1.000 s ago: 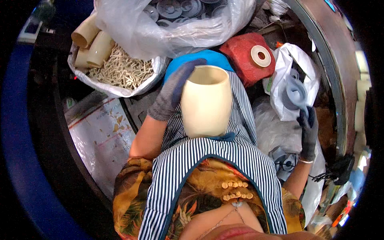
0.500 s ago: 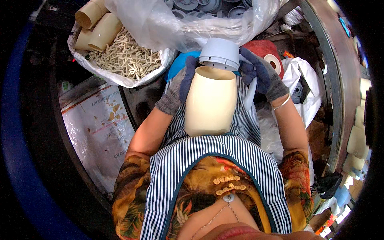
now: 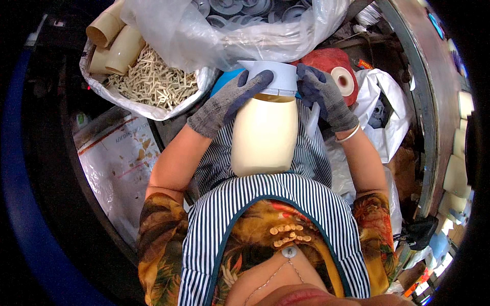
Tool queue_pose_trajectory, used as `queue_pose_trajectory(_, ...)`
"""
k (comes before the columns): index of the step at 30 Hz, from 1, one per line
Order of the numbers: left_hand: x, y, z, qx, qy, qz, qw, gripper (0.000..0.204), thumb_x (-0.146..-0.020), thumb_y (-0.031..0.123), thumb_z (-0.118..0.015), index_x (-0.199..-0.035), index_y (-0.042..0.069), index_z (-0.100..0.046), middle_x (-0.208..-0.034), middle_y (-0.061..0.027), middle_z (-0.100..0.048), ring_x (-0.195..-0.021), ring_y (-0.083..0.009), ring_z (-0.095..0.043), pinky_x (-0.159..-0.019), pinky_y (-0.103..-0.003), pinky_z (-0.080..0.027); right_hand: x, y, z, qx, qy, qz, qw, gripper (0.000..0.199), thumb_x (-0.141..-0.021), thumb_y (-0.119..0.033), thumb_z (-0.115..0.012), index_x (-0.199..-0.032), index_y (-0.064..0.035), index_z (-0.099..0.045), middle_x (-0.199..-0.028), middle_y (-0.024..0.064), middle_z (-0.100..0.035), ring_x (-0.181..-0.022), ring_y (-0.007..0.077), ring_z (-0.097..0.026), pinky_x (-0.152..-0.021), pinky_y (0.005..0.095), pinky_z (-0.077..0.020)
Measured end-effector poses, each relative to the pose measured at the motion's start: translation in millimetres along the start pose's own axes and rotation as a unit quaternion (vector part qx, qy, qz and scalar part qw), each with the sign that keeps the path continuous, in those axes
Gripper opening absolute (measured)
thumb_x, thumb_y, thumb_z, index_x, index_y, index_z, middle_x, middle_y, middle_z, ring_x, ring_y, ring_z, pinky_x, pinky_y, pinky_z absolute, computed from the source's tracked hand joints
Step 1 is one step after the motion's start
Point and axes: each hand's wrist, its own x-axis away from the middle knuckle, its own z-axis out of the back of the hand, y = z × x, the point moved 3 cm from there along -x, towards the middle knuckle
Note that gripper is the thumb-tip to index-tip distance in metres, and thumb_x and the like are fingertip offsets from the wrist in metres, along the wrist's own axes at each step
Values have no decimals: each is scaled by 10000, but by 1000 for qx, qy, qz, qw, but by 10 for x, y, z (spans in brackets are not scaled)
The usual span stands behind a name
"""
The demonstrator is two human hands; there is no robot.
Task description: The person repeatedly picks up a beige cylindrical plastic body and a grey plastic lid from nearby bags. They align the lid with the body and press it on to assemble the unit, then place the finished item into a white bag. This process is repeated continuously.
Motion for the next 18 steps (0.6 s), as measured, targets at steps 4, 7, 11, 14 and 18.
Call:
queue_pose_trajectory(4, 44, -90, 1, -269, -14, -168, 948, 701, -800, 119, -669, -1430, 85, -363, -1250, -278, -528, -1146, -458, -516, -971, -494, -440, -73, 93, 46, 35, 13, 50, 998, 352, -937, -377, -581, -1014, -40, -651, -757, -2, -603, -646, 60, -544, -540, 210, -422)
queue_pose_trajectory(7, 61, -144, -7, -223, -22, -139, 965, 679, -795, 109, -663, -1410, 67, -377, -1252, -268, -528, -1153, -458, -507, -973, -492, -438, -88, 119, 81, 109, 26, 52, 992, 340, -928, -362, -584, -1015, -39, -644, -759, 24, -614, -652, 88, -564, -568, 244, -447)
queue_pose_trajectory(11, 55, -75, 19, -138, -24, -68, 988, 620, -808, 105, -648, -1378, 59, -409, -1260, -262, -522, -1163, -461, -498, -983, -487, -431, -53, 180, 58, 203, 60, 127, 969, 354, -918, -347, -581, -1030, -14, -629, -788, 94, -642, -686, 179, -618, -643, 310, -488)
queue_pose_trajectory(14, 48, 131, -37, 155, 25, 137, 978, 635, -829, 198, -670, -1375, 18, -401, -1271, -235, -520, -1167, -383, -508, -991, -424, -435, 1, 228, 7, 225, 65, 171, 957, 366, -916, -341, -575, -1057, -7, -625, -875, 163, -671, -798, 261, -671, -722, 350, -507)
queue_pose_trajectory(18, 20, 134, -63, 219, 27, 317, 923, 772, -827, 348, -733, -1388, -35, -366, -1269, -160, -540, -1113, -214, -563, -950, -317, -472, 36, 252, 53, 328, 113, 176, 921, 399, -921, -339, -566, -1147, -12, -603, -1031, 228, -663, -981, 350, -652, -838, 406, -498)
